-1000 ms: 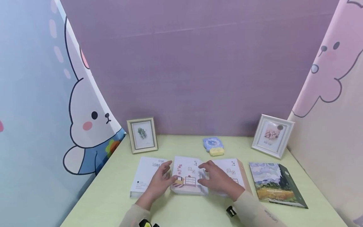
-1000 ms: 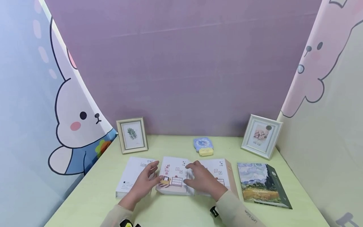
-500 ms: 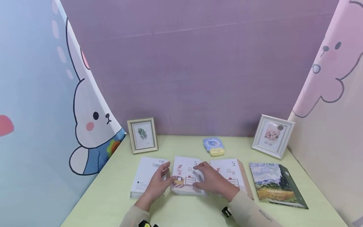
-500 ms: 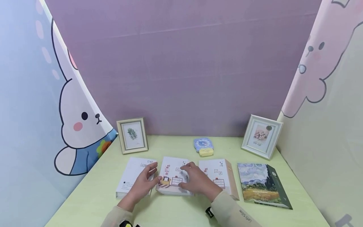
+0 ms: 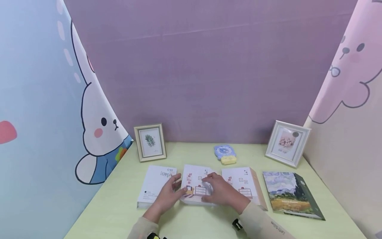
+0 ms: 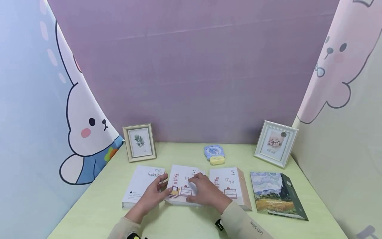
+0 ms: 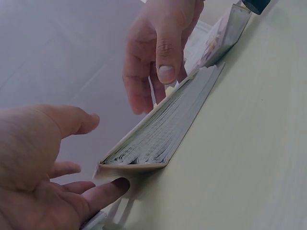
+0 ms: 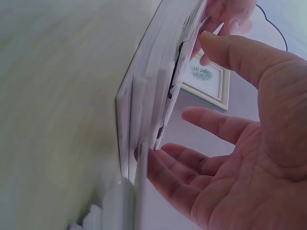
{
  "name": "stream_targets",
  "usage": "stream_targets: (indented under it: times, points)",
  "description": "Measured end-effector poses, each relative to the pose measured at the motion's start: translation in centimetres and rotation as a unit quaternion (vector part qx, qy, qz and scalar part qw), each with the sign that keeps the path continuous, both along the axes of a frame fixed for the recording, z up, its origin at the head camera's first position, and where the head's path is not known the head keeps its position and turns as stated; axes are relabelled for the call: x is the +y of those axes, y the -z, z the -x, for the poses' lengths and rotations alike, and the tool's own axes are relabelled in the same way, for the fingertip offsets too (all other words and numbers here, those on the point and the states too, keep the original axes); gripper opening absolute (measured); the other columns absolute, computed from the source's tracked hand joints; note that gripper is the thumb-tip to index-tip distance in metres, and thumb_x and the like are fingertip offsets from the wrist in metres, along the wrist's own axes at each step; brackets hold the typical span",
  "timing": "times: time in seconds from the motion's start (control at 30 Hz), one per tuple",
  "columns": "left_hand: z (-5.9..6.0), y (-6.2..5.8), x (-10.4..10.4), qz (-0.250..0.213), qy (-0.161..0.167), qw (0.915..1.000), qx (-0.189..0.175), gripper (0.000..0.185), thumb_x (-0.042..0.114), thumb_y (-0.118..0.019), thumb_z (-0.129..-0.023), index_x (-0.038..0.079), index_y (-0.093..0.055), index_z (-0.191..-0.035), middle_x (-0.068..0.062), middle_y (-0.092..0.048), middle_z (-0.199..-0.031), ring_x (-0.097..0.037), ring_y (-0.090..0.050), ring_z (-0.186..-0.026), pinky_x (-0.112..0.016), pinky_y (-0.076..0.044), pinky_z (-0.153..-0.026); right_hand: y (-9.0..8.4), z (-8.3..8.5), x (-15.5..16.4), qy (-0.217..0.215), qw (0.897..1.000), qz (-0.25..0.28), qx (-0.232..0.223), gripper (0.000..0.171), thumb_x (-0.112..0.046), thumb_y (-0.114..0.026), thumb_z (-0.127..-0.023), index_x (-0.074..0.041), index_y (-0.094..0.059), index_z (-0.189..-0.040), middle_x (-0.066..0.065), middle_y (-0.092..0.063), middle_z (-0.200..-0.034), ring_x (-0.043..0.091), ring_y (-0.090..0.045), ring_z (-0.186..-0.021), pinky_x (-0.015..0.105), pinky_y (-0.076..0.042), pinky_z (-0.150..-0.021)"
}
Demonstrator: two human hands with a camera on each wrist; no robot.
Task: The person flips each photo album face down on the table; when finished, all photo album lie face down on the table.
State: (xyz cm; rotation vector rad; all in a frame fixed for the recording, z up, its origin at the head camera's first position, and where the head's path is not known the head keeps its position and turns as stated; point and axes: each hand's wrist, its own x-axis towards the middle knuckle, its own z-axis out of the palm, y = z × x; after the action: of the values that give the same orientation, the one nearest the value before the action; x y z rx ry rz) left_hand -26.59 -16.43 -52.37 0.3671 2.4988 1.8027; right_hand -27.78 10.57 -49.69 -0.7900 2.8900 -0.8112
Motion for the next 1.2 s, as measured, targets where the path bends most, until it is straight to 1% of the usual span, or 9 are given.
stream_targets:
  times: [0.1,0.2,0.57,0.7,0.8,0.93,1.03,1.2]
  points:
    - [-0.03,0.00,0.08,-0.002,0.011,0.9999,-0.003,0.075,0.021,-0.074,-0.098,-0.007,-0.036,-0.156,-0.031,-0.039,-0.159,-0.048,-0.045,-0.143,-0.059,-0.036,-0.118,-0.15,-0.16,0.00,-0.002,1.000,-0.002,0.001,0.075,-0.046,-0.088,-0.080,-0.012,-0.064,-0.142,0.014,-0.055,-0.143,0.036,-0.054,-0.130,0.057,-0.050,-0.108]
    - [-0.08,-0.02,0.14,0.000,0.016,0.9999,-0.005,0.073,0.020,-0.074,-0.098,-0.007,-0.037,-0.155,-0.030,-0.041,-0.158,-0.049,-0.046,-0.142,-0.059,-0.037,-0.117,-0.23,-0.28,-0.01,-0.003,1.000,-0.003,-0.001,0.074,-0.045,-0.088,-0.080,-0.012,-0.065,-0.141,0.014,-0.055,-0.143,0.035,-0.054,-0.130,0.056,-0.050,-0.108]
    - [-0.07,0.07,0.16,0.025,0.011,0.9996,-0.005,0.072,0.024,-0.074,-0.098,-0.004,-0.040,-0.155,-0.028,-0.047,-0.155,-0.048,-0.050,-0.139,-0.059,-0.040,-0.115,-0.28,-0.34,-0.08,0.003,1.000,-0.005,0.005,0.073,-0.043,-0.090,-0.078,-0.010,-0.066,-0.139,0.014,-0.056,-0.141,0.035,-0.053,-0.129,0.057,-0.051,-0.106]
    - [-0.05,0.17,0.10,0.019,0.018,0.9995,-0.015,0.072,0.020,-0.074,-0.098,-0.007,-0.039,-0.154,-0.032,-0.050,-0.150,-0.047,-0.053,-0.136,-0.054,-0.047,-0.111,-0.11,-0.36,-0.09,0.006,1.000,-0.006,0.004,0.071,-0.043,-0.090,-0.077,-0.011,-0.068,-0.136,0.014,-0.056,-0.141,0.036,-0.053,-0.129,0.058,-0.052,-0.105]
    - [-0.05,0.26,0.07,0.003,0.028,0.9994,-0.022,0.070,0.013,-0.072,-0.098,-0.009,-0.038,-0.154,-0.034,-0.051,-0.148,-0.046,-0.056,-0.134,-0.045,-0.052,-0.107,0.04,-0.32,-0.10,0.005,1.000,-0.010,0.005,0.068,-0.044,-0.090,-0.077,-0.011,-0.070,-0.133,0.014,-0.056,-0.141,0.036,-0.053,-0.129,0.058,-0.052,-0.105]
    - [-0.15,0.29,0.01,-0.010,0.035,0.9992,-0.017,0.065,0.003,-0.067,-0.097,-0.011,-0.037,-0.154,-0.036,-0.049,-0.149,-0.047,-0.055,-0.134,-0.038,-0.055,-0.103,0.18,-0.23,-0.12,0.002,1.000,-0.011,0.010,0.066,-0.044,-0.090,-0.077,-0.011,-0.071,-0.131,0.014,-0.056,-0.140,0.037,-0.053,-0.129,0.057,-0.051,-0.106]
    - [-0.20,0.36,-0.01,-0.013,0.038,0.9991,-0.014,0.063,-0.002,-0.064,-0.097,-0.012,-0.038,-0.153,-0.036,-0.048,-0.149,-0.048,-0.055,-0.134,-0.037,-0.056,-0.102,0.22,-0.19,-0.14,0.000,1.000,-0.012,0.010,0.066,-0.043,-0.090,-0.077,-0.011,-0.071,-0.131,0.015,-0.056,-0.140,0.037,-0.053,-0.128,0.057,-0.051,-0.105]
    - [-0.16,0.44,0.01,-0.017,0.038,0.9991,-0.014,0.064,-0.003,-0.064,-0.096,-0.012,-0.038,-0.153,-0.037,-0.047,-0.149,-0.049,-0.055,-0.133,-0.036,-0.057,-0.101,0.21,-0.19,-0.10,0.000,1.000,-0.013,0.008,0.067,-0.044,-0.090,-0.077,-0.011,-0.071,-0.132,0.015,-0.056,-0.140,0.037,-0.053,-0.128,0.058,-0.052,-0.105]
